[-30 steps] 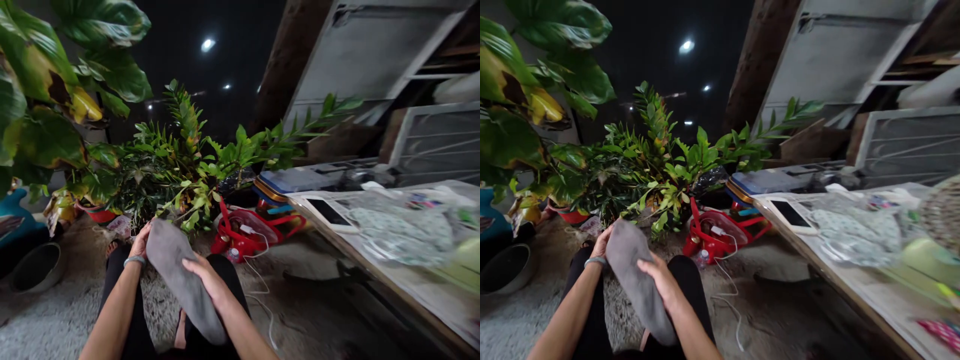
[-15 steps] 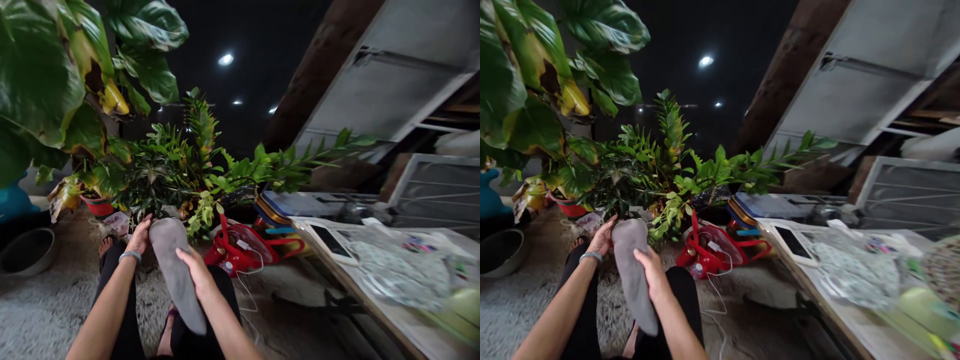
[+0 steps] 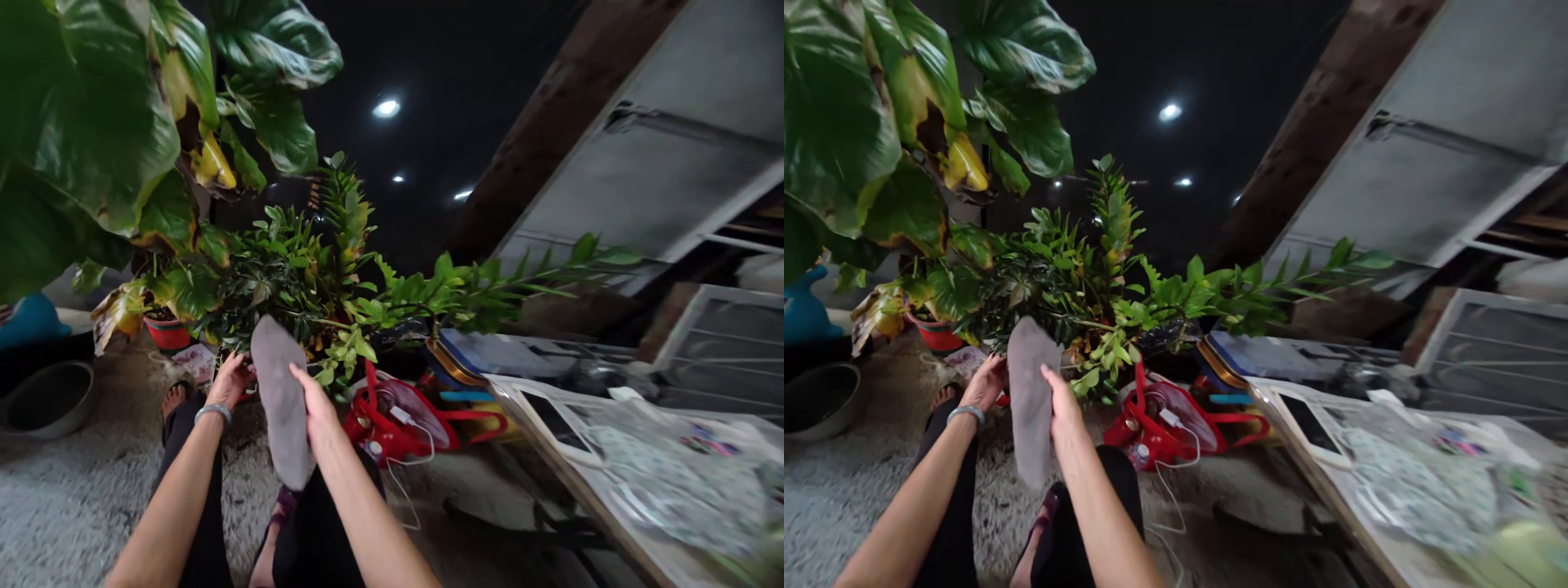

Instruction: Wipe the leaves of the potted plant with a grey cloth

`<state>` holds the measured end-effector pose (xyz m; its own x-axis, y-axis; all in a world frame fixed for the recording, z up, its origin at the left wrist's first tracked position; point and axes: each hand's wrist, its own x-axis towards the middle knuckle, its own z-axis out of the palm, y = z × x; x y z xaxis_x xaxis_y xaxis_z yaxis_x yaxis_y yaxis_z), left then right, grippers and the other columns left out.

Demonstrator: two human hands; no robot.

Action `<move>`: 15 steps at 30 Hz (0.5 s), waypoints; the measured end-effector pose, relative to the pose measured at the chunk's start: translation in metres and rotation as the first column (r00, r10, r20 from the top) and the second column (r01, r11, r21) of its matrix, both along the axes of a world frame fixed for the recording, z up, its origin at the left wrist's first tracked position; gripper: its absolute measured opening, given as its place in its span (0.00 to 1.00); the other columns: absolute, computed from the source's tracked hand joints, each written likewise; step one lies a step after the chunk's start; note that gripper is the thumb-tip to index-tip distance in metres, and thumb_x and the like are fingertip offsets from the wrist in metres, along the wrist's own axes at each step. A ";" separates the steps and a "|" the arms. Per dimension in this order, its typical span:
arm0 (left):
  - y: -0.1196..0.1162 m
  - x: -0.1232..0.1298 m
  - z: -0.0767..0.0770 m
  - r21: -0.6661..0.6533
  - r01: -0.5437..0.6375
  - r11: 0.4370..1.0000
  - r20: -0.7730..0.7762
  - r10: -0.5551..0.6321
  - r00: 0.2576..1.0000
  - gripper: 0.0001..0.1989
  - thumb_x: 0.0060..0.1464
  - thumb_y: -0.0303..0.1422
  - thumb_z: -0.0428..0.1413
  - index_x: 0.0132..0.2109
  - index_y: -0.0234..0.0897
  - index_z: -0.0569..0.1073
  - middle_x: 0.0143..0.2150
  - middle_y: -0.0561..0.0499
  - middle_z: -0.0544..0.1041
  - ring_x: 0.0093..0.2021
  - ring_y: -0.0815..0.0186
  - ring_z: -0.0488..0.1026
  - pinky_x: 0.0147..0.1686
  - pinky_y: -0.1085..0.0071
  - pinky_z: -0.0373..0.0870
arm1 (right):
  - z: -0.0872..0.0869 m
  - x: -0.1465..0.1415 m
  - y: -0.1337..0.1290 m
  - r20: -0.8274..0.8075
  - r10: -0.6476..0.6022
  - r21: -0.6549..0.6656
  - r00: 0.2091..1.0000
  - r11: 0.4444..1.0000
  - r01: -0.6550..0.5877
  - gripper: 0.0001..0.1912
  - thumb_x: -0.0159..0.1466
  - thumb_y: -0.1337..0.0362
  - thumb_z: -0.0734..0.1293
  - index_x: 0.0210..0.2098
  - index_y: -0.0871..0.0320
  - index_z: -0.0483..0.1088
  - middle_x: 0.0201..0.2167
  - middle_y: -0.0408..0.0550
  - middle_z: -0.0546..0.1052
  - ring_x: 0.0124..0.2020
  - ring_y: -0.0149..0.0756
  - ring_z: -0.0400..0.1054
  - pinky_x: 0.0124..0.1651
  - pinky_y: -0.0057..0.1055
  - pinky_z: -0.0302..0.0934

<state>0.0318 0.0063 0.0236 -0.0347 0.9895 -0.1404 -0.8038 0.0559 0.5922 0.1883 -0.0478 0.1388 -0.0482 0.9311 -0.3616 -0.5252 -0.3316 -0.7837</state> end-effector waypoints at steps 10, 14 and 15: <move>0.009 -0.001 -0.010 0.005 0.013 1.000 -0.061 -0.013 0.998 0.15 0.42 0.35 0.73 0.34 0.36 0.76 0.38 0.47 0.84 0.37 0.57 0.82 0.39 0.62 0.78 | 0.071 0.012 0.009 -0.048 -0.254 0.297 0.966 0.920 0.257 0.22 0.44 0.57 0.79 0.38 0.54 0.78 0.36 0.45 0.85 0.42 0.47 0.80 0.49 0.42 0.74; 0.010 0.000 -0.015 -0.024 0.005 1.000 -0.063 -0.006 0.998 0.15 0.41 0.35 0.73 0.35 0.36 0.78 0.39 0.46 0.84 0.37 0.57 0.82 0.40 0.61 0.78 | 0.040 0.000 0.027 -0.040 -0.099 0.027 0.994 0.995 0.100 0.16 0.45 0.54 0.77 0.30 0.54 0.76 0.31 0.52 0.84 0.43 0.54 0.80 0.45 0.49 0.76; 0.010 -0.001 -0.016 -0.027 0.005 1.000 -0.067 -0.006 0.998 0.16 0.41 0.35 0.73 0.36 0.35 0.78 0.39 0.46 0.84 0.37 0.57 0.82 0.40 0.61 0.78 | 0.026 -0.003 0.020 -0.024 -0.045 -0.022 0.999 0.999 0.045 0.15 0.46 0.54 0.77 0.28 0.54 0.75 0.29 0.53 0.84 0.44 0.56 0.79 0.44 0.52 0.76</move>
<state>0.0313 0.0163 0.0076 -0.0394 0.9856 -0.1646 -0.7620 0.0769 0.6429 0.1851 -0.0281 0.1646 -0.0154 0.9244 -0.3812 -0.5589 -0.3240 -0.7633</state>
